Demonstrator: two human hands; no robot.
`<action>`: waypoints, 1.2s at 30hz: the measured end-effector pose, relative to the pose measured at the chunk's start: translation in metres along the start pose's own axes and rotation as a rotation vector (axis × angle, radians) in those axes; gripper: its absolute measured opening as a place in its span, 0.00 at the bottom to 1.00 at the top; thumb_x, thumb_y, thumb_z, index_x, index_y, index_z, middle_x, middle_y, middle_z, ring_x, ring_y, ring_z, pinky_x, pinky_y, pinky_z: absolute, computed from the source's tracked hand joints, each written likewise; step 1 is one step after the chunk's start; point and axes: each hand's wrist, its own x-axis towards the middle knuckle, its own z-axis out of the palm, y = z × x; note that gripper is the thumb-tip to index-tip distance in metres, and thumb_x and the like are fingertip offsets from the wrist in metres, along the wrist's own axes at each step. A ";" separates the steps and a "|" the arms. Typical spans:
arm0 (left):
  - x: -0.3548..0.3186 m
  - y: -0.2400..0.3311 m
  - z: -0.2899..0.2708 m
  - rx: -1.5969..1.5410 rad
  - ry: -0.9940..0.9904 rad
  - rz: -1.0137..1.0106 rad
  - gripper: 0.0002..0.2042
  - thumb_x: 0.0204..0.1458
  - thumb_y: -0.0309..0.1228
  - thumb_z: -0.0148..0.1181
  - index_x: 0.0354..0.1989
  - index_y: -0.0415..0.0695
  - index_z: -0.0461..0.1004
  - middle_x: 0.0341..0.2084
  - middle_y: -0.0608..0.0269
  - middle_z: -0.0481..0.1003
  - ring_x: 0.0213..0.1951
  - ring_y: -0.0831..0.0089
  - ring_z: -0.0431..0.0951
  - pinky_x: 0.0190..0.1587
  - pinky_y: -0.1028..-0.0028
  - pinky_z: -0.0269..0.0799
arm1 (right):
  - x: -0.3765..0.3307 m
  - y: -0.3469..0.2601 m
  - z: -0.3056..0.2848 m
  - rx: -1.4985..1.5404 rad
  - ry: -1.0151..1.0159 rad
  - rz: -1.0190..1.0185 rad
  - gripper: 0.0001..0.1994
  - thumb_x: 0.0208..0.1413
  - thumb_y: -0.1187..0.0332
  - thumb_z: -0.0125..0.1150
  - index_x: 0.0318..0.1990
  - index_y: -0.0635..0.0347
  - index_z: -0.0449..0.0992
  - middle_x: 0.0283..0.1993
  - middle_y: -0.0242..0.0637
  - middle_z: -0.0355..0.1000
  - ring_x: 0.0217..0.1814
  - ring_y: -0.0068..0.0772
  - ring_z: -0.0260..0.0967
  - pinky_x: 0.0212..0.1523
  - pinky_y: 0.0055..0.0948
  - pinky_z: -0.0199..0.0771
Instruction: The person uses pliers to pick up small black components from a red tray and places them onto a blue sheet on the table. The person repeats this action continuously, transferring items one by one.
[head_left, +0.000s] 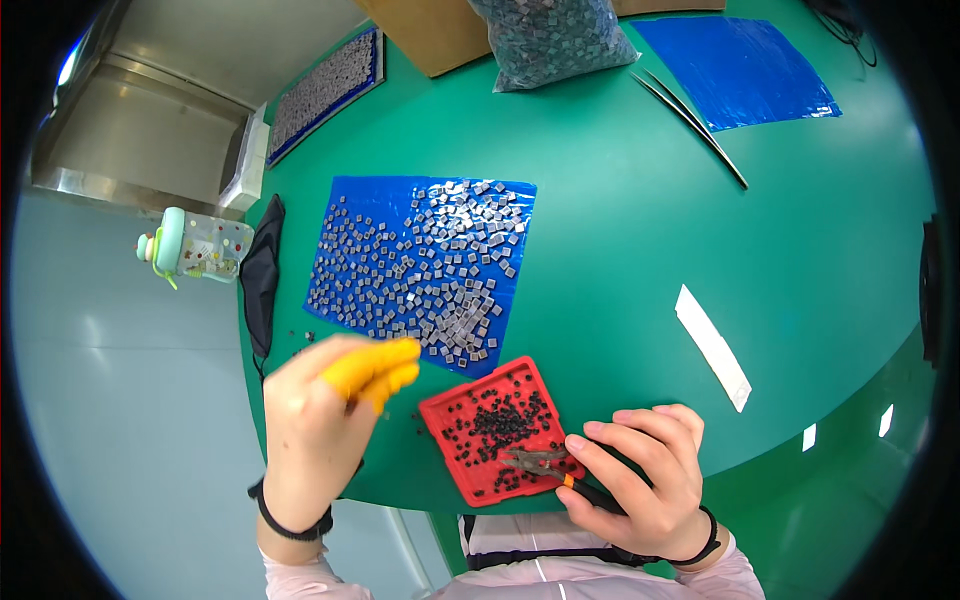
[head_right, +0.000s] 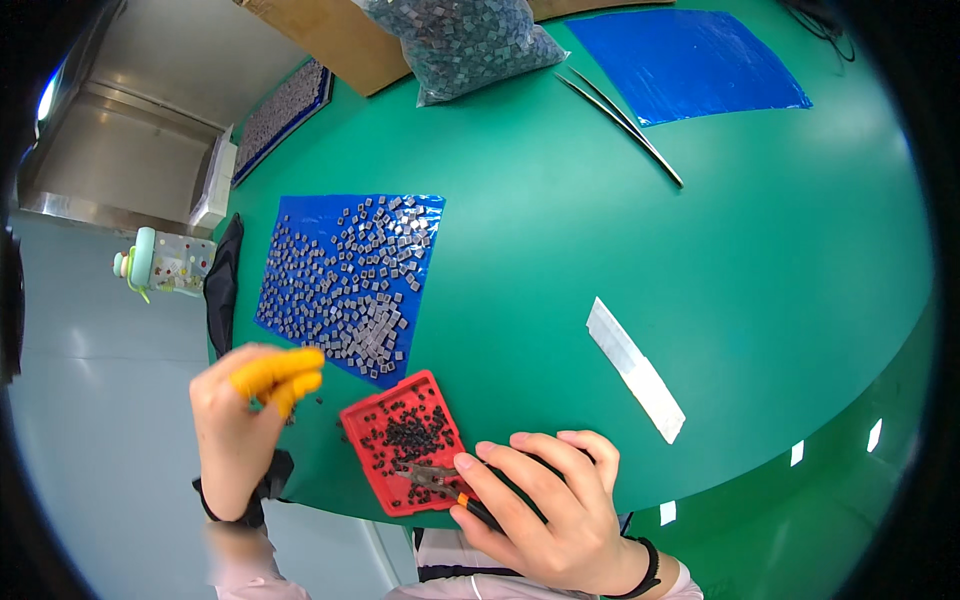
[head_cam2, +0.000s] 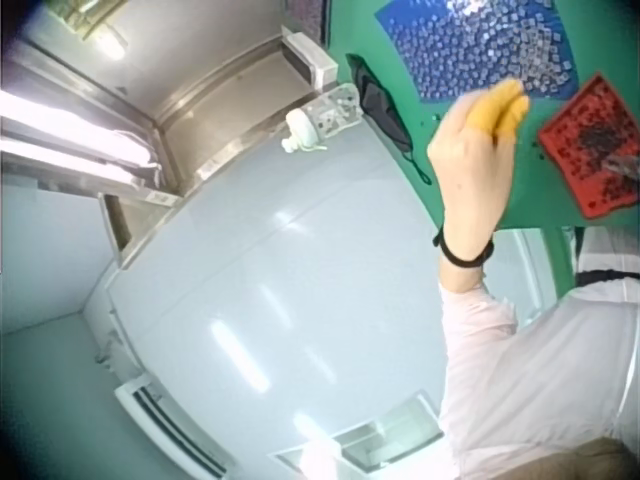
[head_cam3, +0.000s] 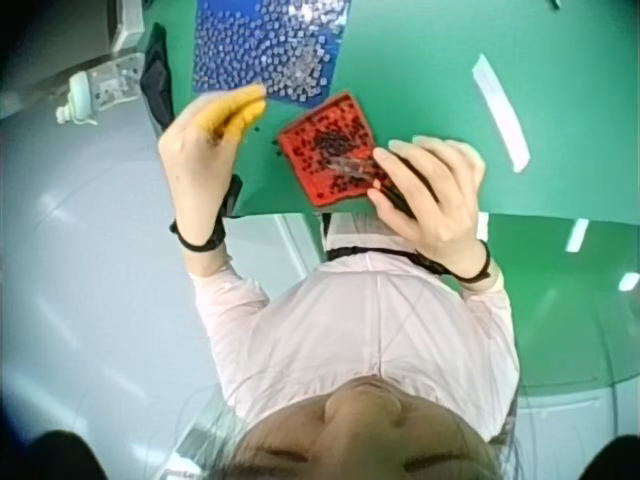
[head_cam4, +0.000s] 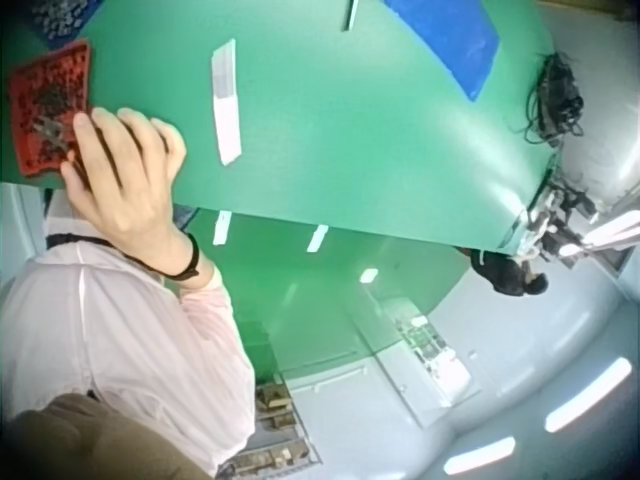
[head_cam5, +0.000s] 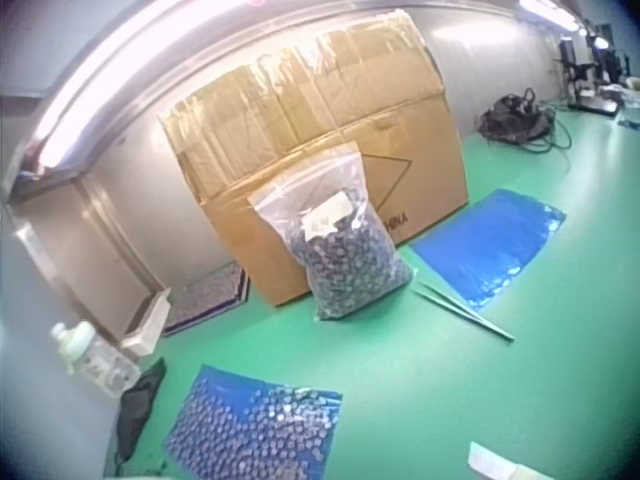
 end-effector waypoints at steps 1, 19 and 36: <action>-0.011 -0.002 -0.002 -0.003 -0.028 -0.043 0.10 0.36 0.20 0.68 0.30 0.43 0.81 0.23 0.61 0.76 0.23 0.65 0.76 0.26 0.73 0.73 | 0.000 0.000 0.000 0.002 -0.006 0.002 0.21 0.34 0.62 0.71 0.41 0.54 0.79 0.42 0.33 0.72 0.43 0.38 0.67 0.44 0.40 0.62; -0.059 -0.015 0.004 -0.157 -0.243 -0.217 0.11 0.35 0.18 0.66 0.30 0.43 0.80 0.29 0.65 0.76 0.26 0.69 0.75 0.26 0.75 0.72 | 0.001 -0.003 0.003 -0.053 -0.017 0.021 0.20 0.36 0.61 0.69 0.42 0.54 0.79 0.43 0.31 0.72 0.44 0.36 0.67 0.48 0.41 0.61; -0.039 0.017 0.003 -0.703 -0.294 -0.076 0.10 0.37 0.15 0.68 0.30 0.38 0.81 0.27 0.60 0.80 0.29 0.74 0.81 0.32 0.79 0.76 | 0.002 0.000 -0.002 0.138 -0.018 0.001 0.21 0.35 0.61 0.71 0.41 0.54 0.80 0.42 0.33 0.74 0.43 0.36 0.68 0.44 0.37 0.63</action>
